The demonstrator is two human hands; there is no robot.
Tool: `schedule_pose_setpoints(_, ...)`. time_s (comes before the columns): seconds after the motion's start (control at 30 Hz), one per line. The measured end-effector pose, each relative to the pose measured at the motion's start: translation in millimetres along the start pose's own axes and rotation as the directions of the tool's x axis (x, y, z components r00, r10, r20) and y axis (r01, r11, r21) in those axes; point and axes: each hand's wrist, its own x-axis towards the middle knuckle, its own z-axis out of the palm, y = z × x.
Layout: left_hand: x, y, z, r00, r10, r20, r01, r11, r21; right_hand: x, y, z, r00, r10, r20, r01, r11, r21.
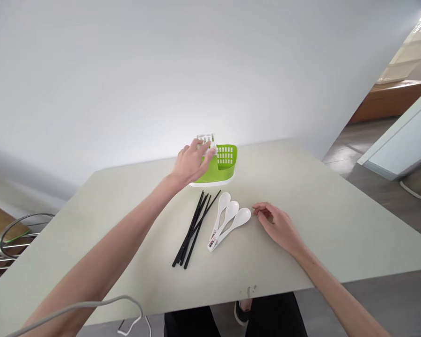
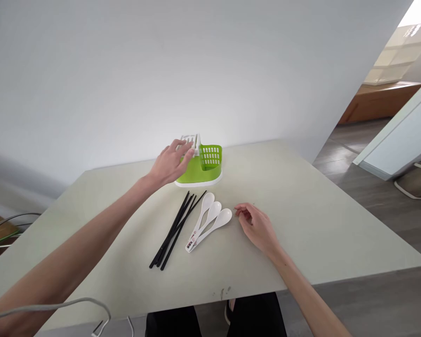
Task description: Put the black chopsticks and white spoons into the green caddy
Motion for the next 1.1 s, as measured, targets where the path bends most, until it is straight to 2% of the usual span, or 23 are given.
schedule_pose_setpoints(0.1, 3, 17, -1.3, 0.999, 0.039, 0.028, -0.040, 0.999, 0.036, 1, 0, 1, 1.000, -0.004, -0.004, 0.004, 1.000, 0.008)
schedule_pose_setpoints(0.2, -2, 20, -7.6, 0.997, 0.074, 0.013, -0.075, 0.997, 0.025, 2, 1, 2, 1.000, 0.004, -0.004, -0.004, 1.000, 0.013)
schedule_pose_setpoints(0.3, -21, 11, -12.3, 0.981, 0.058, -0.185, -0.067, 0.997, -0.038, 2, 3, 2, 1.000, -0.003, -0.008, 0.003, 1.000, 0.020)
schedule_pose_setpoints(0.37, -45, 2, -10.7, 0.955, -0.048, -0.292, 0.010, 0.992, -0.129, 3, 4, 3, 1.000, -0.012, -0.013, 0.012, 1.000, 0.024)
schedule_pose_setpoints(0.4, -60, -3, -8.0, 0.953, -0.117, -0.279, 0.067, 0.981, -0.182, 3, 5, 3, 1.000, -0.015, -0.015, 0.016, 1.000, 0.025)
schedule_pose_setpoints(0.43, -76, -8, -4.2, 0.959, -0.188, -0.212, 0.140, 0.965, -0.223, 3, 5, 3, 1.000, -0.018, -0.015, 0.018, 1.000, 0.024)
schedule_pose_setpoints(0.5, -109, -15, 5.6, 0.970, -0.237, 0.047, 0.241, 0.941, -0.238, 3, 6, 3, 1.000, -0.021, -0.010, 0.021, 1.000, 0.020)
schedule_pose_setpoints(0.57, -140, -19, 15.5, 0.923, -0.261, 0.283, 0.319, 0.931, -0.180, 3, 7, 3, 1.000, -0.020, -0.002, 0.020, 1.000, 0.017)
schedule_pose_setpoints(0.63, -161, -19, 22.5, 0.866, -0.295, 0.404, 0.371, 0.921, -0.121, 2, 7, 4, 1.000, -0.014, 0.001, 0.014, 1.000, 0.010)
schedule_pose_setpoints(0.77, -174, -11, 24.0, 0.816, -0.313, 0.486, 0.386, 0.921, -0.054, 2, 5, 3, 1.000, 0.000, -0.001, 0.000, 1.000, -0.006)
schedule_pose_setpoints(0.97, -159, -6, 18.9, 0.772, -0.335, 0.541, 0.358, 0.931, 0.065, 1, 1, 3, 1.000, 0.026, -0.001, -0.026, 1.000, -0.005)
schedule_pose_setpoints(1.1, -154, -11, 15.3, 0.750, -0.336, 0.569, 0.373, 0.926, 0.055, 1, 2, 3, 0.999, 0.033, -0.004, -0.033, 0.999, 0.006)
